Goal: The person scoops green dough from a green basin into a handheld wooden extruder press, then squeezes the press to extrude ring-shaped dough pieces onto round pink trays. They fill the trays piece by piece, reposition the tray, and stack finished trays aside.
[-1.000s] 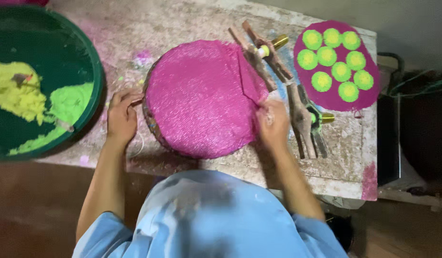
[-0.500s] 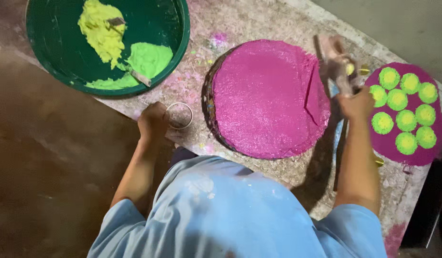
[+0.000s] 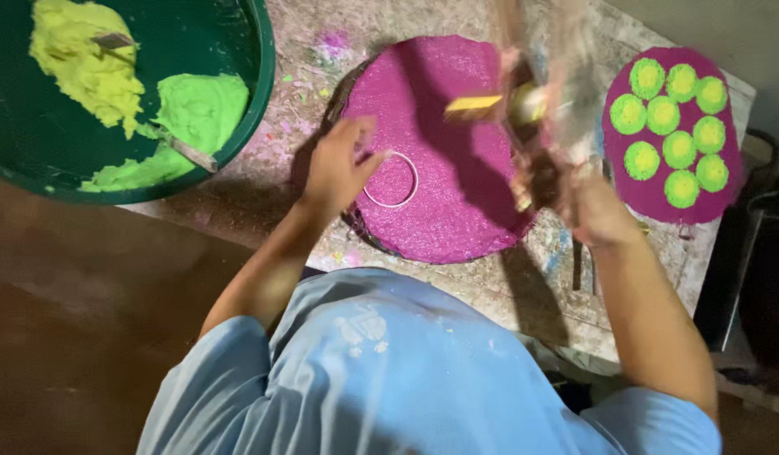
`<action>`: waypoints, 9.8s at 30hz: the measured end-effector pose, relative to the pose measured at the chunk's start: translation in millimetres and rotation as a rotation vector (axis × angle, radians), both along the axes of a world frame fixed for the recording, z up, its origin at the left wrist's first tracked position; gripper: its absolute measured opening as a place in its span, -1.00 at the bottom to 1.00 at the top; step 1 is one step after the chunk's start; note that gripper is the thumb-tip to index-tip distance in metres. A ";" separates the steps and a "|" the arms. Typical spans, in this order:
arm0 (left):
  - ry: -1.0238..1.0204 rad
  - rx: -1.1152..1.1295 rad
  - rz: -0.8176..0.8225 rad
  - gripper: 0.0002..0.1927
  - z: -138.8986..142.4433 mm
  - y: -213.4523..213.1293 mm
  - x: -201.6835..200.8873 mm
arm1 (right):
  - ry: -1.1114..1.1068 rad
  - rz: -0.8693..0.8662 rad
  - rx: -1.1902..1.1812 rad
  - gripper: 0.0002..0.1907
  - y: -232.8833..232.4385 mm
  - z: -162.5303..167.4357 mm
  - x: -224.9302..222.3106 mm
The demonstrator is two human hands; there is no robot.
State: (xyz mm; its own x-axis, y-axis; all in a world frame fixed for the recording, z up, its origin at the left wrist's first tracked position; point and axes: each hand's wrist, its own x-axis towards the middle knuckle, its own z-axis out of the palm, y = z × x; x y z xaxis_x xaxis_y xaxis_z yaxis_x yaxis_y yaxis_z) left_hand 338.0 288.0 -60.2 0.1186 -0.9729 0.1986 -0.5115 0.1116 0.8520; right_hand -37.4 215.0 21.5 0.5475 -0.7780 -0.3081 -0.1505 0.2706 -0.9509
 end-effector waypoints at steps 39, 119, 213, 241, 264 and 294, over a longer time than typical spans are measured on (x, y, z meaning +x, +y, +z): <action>1.918 -0.405 -0.658 -0.72 1.6 -87.9 24.9 | 0.808 0.425 -0.327 -0.30 18.0 34.1 150.3; 2.073 -0.324 -0.296 -0.49 9.3 -165.9 36.7 | 0.934 0.280 -0.624 -0.41 -68.0 23.2 173.5; 0.601 -0.067 0.283 -0.51 14.6 95.6 488.8 | 1.122 0.825 -1.212 -0.63 13.2 -20.6 681.9; 0.321 -0.408 0.313 -0.45 15.4 79.6 490.1 | 0.983 1.021 -0.934 -0.53 64.9 -39.5 657.5; -0.422 -0.150 0.145 -0.31 69.8 73.1 482.6 | 0.618 0.964 -1.928 -0.82 50.4 116.0 670.6; -0.685 -0.082 0.665 -0.31 77.5 -6.6 555.9 | 0.090 0.324 -0.713 -0.58 0.6 -13.7 705.2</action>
State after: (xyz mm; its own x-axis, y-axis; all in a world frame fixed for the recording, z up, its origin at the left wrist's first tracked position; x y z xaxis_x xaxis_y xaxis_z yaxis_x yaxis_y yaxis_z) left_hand 893.9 281.5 17.3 0.4747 -0.7282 0.4944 -0.8759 -0.3358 0.3464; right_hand 667.8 215.6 7.8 0.7777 -0.6102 0.1512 -0.2024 -0.4708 -0.8587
